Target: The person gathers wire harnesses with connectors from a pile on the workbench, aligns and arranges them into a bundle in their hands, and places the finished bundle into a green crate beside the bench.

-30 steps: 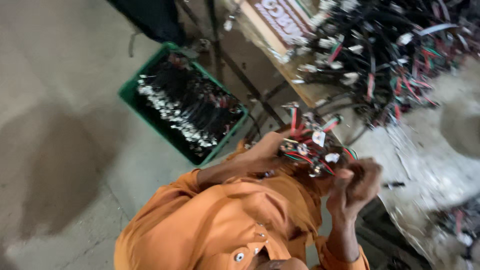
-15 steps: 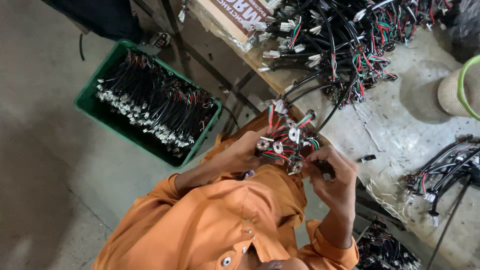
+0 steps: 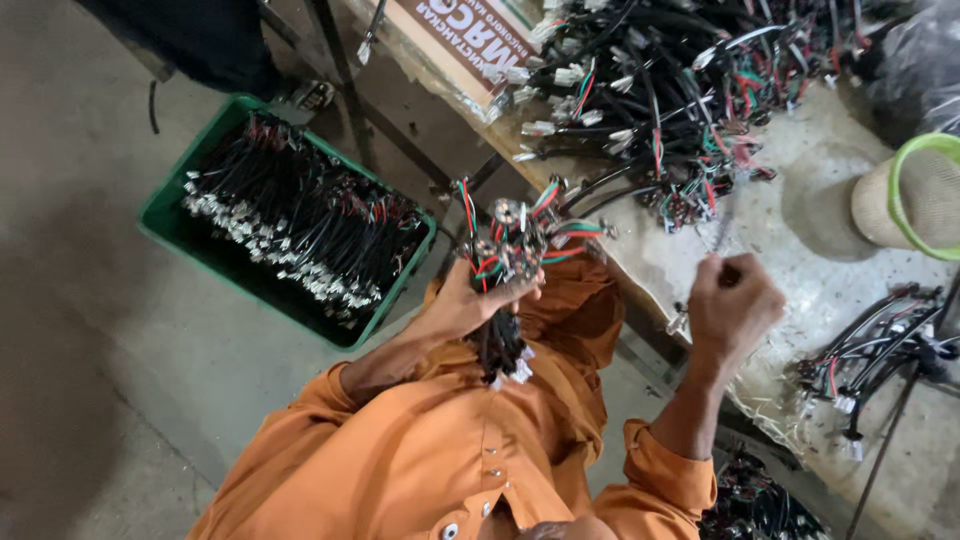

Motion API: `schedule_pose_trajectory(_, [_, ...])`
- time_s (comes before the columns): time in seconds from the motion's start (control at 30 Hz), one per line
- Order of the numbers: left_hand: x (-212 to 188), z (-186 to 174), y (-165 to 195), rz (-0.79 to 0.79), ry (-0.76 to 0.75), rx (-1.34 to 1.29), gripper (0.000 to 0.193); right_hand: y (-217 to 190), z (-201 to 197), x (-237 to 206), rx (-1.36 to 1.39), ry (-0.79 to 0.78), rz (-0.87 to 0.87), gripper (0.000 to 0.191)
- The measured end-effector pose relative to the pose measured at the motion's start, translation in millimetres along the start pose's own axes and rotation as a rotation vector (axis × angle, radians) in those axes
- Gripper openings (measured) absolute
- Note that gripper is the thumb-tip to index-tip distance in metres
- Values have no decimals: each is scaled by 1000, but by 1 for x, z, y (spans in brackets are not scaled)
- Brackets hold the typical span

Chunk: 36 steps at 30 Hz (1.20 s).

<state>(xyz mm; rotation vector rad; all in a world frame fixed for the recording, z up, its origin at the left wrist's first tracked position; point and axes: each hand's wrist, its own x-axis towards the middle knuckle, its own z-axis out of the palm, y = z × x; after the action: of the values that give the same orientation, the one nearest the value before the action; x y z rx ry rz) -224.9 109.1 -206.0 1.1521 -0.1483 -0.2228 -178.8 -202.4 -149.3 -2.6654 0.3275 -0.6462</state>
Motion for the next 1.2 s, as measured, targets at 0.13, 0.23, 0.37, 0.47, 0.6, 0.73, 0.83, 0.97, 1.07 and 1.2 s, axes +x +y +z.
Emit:
schedule_pose_trajectory(0.13, [5,2,6,-14,29,-121,21,6,-18,-14,242,-53,55,13])
schedule_pose_trajectory(0.23, [6,5,5,41,-28,-113,20,-10,-32,-28,715,-188,231,11])
schedule_pose_trajectory(0.37, [11,16,-1,85,-42,35,19,-46,-38,-82,1122,-370,381,27])
schedule_pose_trajectory(0.47, [13,29,-4,52,-76,-55,18,-75,-18,-128,921,-620,-60,24])
schedule_pose_trajectory(0.6, [25,31,7,6,-66,-277,12,-75,-7,-113,915,-624,-66,27])
schedule_pose_trajectory(0.73, [20,11,21,9,-199,-317,11,-63,-31,-82,1133,-361,22,36])
schedule_pose_trajectory(0.83, [13,4,25,-31,-249,-230,13,-64,-43,-57,1201,-496,-47,61])
schedule_pose_trajectory(0.97, [10,2,14,-170,-142,-55,22,-81,-33,-43,1257,-595,21,70])
schedule_pose_trajectory(1.07, [5,0,5,-96,-102,14,20,-89,-13,-45,1329,-563,66,70])
schedule_pose_trajectory(1.2, [7,-5,5,-25,-8,-105,11,-76,21,-59,1288,-473,-107,49])
